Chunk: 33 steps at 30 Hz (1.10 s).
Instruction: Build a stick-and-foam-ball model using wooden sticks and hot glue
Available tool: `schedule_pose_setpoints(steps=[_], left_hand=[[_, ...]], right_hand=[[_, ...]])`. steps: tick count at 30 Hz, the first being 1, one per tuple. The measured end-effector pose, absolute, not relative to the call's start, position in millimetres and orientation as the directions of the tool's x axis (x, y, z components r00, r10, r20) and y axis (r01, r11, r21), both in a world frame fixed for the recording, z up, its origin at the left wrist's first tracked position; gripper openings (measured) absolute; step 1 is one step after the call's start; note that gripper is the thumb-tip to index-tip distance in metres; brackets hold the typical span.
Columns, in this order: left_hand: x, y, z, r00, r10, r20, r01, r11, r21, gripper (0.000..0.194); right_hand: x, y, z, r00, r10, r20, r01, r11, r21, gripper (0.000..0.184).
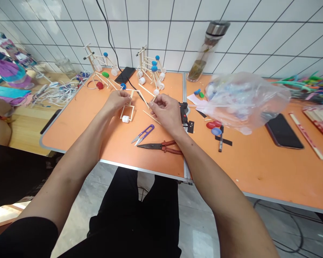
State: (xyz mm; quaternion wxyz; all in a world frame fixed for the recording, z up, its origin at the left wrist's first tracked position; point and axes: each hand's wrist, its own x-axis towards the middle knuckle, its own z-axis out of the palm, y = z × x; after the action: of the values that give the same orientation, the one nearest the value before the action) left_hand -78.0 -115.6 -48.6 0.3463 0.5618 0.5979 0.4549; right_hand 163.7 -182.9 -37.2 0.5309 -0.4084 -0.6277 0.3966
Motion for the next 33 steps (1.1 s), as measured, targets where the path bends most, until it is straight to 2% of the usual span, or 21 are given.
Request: schedule_pose_setpoints(steps=[4, 11, 14, 16, 18, 21, 26, 33], left_hand=[[-84, -116, -49, -0.098, 0.98, 0.176, 0.525, -0.099, 0.845, 0.014], [-84, -122, -32, -0.145, 0.946, 0.289, 0.675, -0.119, 0.728, 0.017], [-69, -136, -18, -0.055, 0.962, 0.266, 0.568, -0.189, 0.801, 0.019], [-56, -148, -10, 0.099, 0.978, 0.182, 0.361, -0.205, 0.91, 0.019], [-45, -158, -5, 0.269, 0.96, 0.081, 0.186, -0.134, 0.973, 0.023], [-33, -168, -3, 0.378, 0.925, 0.033, 0.075, -0.066, 0.995, 0.027], [-26, -170, -7, 0.328, 0.937, 0.118, 0.009, -0.128, 0.992, 0.035], [-29, -166, -8, 0.279, 0.949, 0.147, -0.009, -0.151, 0.988, 0.038]], right_hand=[[165, -183, -34, -0.096, 0.94, 0.328, 0.025, 0.332, -0.943, 0.047], [166, -183, -31, -0.067, 0.951, 0.302, -0.048, 0.299, -0.953, 0.053], [165, -183, -31, -0.055, 0.958, 0.281, -0.076, 0.277, -0.958, 0.055], [164, -183, -30, -0.047, 0.962, 0.269, -0.091, 0.264, -0.96, 0.056], [163, -183, -30, -0.033, 0.963, 0.266, -0.111, 0.261, -0.959, 0.056], [162, -183, -30, -0.013, 0.967, 0.256, -0.153, 0.251, -0.956, 0.057], [159, -184, -32, -0.017, 0.973, 0.229, -0.195, 0.221, -0.956, 0.059], [163, -184, -29, -0.076, 0.967, 0.244, -0.131, 0.232, -0.964, 0.054]])
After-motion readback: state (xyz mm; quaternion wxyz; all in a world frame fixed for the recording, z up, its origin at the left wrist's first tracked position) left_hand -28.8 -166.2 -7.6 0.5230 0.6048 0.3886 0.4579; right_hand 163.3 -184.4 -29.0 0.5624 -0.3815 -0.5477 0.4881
